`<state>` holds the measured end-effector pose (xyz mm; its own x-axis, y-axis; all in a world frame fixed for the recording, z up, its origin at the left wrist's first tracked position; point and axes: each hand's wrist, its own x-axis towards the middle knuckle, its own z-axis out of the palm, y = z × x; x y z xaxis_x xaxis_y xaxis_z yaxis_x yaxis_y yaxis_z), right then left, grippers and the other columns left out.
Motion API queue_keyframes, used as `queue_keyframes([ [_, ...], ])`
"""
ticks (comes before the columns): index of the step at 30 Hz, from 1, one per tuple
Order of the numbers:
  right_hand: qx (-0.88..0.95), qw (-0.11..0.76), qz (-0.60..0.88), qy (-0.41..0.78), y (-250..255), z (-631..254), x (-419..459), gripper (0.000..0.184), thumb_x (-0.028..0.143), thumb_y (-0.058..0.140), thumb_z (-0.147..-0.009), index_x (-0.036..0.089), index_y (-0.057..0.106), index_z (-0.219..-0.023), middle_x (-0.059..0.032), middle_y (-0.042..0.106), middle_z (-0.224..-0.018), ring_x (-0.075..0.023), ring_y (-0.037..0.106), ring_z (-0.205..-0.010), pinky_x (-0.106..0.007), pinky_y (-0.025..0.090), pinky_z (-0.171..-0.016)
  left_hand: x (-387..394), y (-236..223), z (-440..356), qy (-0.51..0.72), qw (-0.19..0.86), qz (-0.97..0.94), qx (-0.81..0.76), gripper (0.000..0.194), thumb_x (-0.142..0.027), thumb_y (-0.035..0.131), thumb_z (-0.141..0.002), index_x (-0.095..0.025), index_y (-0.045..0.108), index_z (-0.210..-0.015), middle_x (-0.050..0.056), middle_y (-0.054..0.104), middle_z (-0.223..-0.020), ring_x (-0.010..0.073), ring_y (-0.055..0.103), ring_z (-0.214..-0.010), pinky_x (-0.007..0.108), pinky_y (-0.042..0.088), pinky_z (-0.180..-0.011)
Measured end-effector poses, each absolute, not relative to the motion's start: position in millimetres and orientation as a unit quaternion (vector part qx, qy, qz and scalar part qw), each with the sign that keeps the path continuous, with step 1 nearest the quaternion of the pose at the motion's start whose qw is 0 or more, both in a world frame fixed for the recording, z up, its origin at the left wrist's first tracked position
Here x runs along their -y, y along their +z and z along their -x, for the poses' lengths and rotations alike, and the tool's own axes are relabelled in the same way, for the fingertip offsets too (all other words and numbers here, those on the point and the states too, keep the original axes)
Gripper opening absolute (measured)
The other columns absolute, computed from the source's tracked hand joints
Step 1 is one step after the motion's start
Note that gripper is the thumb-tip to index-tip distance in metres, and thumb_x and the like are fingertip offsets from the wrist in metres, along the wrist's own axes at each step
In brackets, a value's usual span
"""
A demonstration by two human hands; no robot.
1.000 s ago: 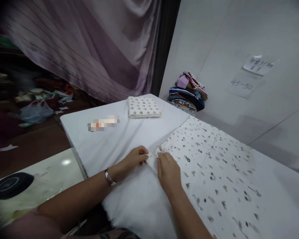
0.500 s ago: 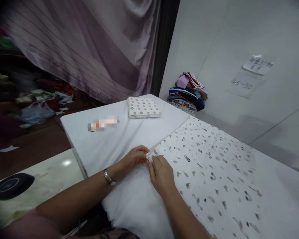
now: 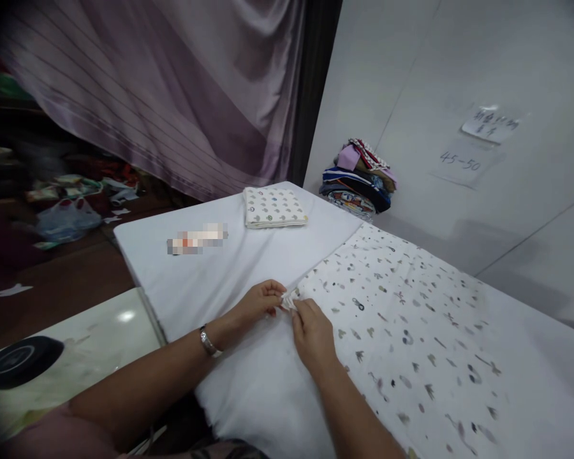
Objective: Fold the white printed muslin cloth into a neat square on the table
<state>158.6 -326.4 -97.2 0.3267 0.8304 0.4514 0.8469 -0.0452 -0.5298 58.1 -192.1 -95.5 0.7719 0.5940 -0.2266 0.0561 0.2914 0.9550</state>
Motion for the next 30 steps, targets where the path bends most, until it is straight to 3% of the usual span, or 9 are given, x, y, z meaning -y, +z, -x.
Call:
queue_keyframes([
  [4,0.554,0.418,0.72,-0.009,-91.9,-160.2,327.6,0.025,0.025,0.037,-0.092,0.02,0.06,-0.101,-0.0054,0.06,-0.085,-0.0168,0.056,-0.079,-0.027,0.046,-0.069,192.8,-95.2,-58.6,0.192,0.735,-0.58,-0.294,0.022,-0.015,0.061,-0.059,-0.014,0.054,-0.08,-0.003,0.057,-0.061,0.0089,0.055,-0.051,0.02,0.044,-0.046],
  [9,0.587,0.359,0.724,-0.051,-93.1,-153.5,325.5,0.026,0.025,0.037,-0.092,0.019,0.059,-0.104,-0.0066,0.061,-0.087,-0.0164,0.057,-0.079,-0.026,0.046,-0.07,195.8,-91.6,-57.5,0.178,0.749,-0.588,-0.248,0.027,-0.018,0.062,-0.061,-0.016,0.05,-0.086,-0.002,0.06,-0.063,0.0133,0.062,-0.058,0.021,0.045,-0.048],
  [20,0.605,0.307,0.725,-0.114,-99.3,-150.3,322.2,0.027,0.02,0.035,-0.092,0.016,0.057,-0.106,-0.0078,0.06,-0.086,-0.0169,0.056,-0.078,-0.027,0.046,-0.068,198.8,-89.3,-53.0,0.192,0.748,-0.608,-0.185,0.037,-0.025,0.066,-0.065,-0.016,0.05,-0.096,-0.001,0.058,-0.071,0.0129,0.06,-0.064,0.024,0.048,-0.053],
  [24,0.615,0.297,0.724,-0.101,-99.5,-147.4,321.1,0.026,0.019,0.036,-0.091,0.015,0.057,-0.104,-0.0087,0.059,-0.087,-0.0186,0.055,-0.082,-0.029,0.047,-0.071,199.3,-94.5,-54.6,0.198,0.729,-0.623,-0.201,0.037,-0.031,0.068,-0.066,-0.016,0.05,-0.096,-0.005,0.051,-0.067,0.0092,0.055,-0.056,0.023,0.047,-0.052],
  [30,0.623,0.308,0.717,-0.058,-100.7,-146.2,323.1,0.032,0.018,0.041,-0.087,0.016,0.05,-0.118,-0.0103,0.057,-0.098,-0.0208,0.053,-0.088,-0.033,0.047,-0.075,197.1,-94.4,-57.6,0.177,0.717,-0.63,-0.239,0.029,-0.025,0.061,-0.069,-0.016,0.05,-0.095,-0.006,0.05,-0.063,0.0087,0.053,-0.049,0.024,0.046,-0.051],
])
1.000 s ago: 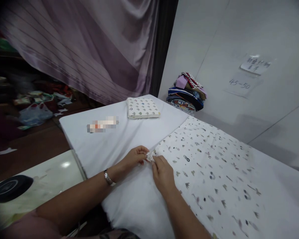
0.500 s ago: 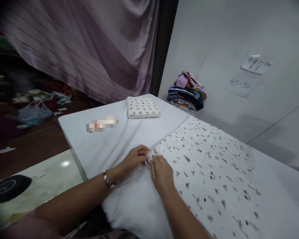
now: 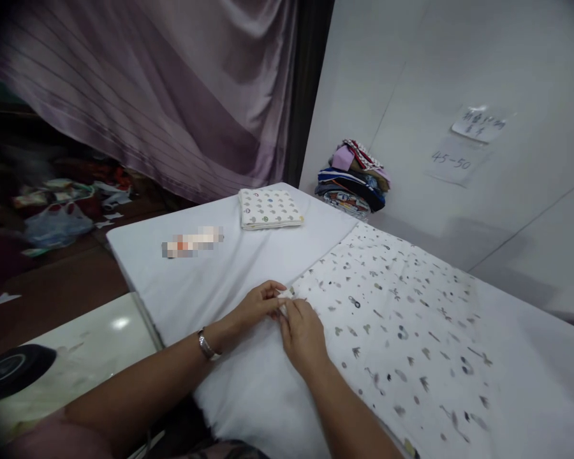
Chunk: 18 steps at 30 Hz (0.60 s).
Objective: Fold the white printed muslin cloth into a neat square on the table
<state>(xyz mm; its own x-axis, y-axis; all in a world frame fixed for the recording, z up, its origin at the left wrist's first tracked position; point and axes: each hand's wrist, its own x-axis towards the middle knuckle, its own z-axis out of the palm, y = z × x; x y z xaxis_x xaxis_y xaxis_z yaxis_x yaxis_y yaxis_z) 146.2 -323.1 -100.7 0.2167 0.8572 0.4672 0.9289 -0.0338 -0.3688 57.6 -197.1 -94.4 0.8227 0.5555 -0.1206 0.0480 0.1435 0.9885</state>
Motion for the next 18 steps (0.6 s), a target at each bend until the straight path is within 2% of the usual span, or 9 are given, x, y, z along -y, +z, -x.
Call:
queue_keyframes([
  [4,0.644,0.251,0.719,-0.075,-104.4,-144.7,329.2,0.034,0.015,0.042,-0.084,0.015,0.051,-0.117,-0.0114,0.058,-0.099,-0.023,0.052,-0.089,-0.036,0.046,-0.076,190.8,-97.9,-57.2,0.17,0.648,-0.678,-0.304,0.027,-0.016,0.052,-0.066,-0.016,0.05,-0.093,-0.005,0.052,-0.063,0.0084,0.05,-0.047,0.022,0.042,-0.049],
  [10,0.654,0.155,0.731,-0.118,-103.9,-157.2,383.8,0.027,0.014,0.038,-0.089,0.013,0.056,-0.109,-0.0115,0.061,-0.097,-0.0228,0.053,-0.086,-0.035,0.046,-0.07,184.8,-95.2,-51.2,0.154,0.385,-0.836,-0.359,0.033,-0.021,0.05,-0.069,-0.02,0.054,-0.101,0.0,0.061,-0.08,0.0148,0.058,-0.069,0.024,0.04,-0.059],
  [13,0.619,0.143,0.762,-0.128,-104.6,-170.6,442.9,0.027,0.016,0.039,-0.091,0.016,0.055,-0.112,-0.0101,0.061,-0.103,-0.021,0.054,-0.091,-0.035,0.047,-0.077,182.2,-90.9,-50.2,0.122,0.348,-0.853,-0.369,0.035,-0.027,0.049,-0.071,-0.02,0.054,-0.105,0.001,0.063,-0.084,0.0172,0.06,-0.072,0.025,0.041,-0.059],
  [18,0.506,0.115,0.84,-0.16,-110.3,-180.1,572.0,0.032,0.02,0.045,-0.089,0.019,0.053,-0.121,-0.0113,0.059,-0.115,-0.0225,0.054,-0.105,-0.038,0.047,-0.087,179.1,-81.3,-54.5,0.088,0.356,-0.851,-0.375,0.04,-0.035,0.049,-0.071,-0.019,0.053,-0.107,0.003,0.063,-0.091,0.0195,0.061,-0.076,0.026,0.044,-0.061],
])
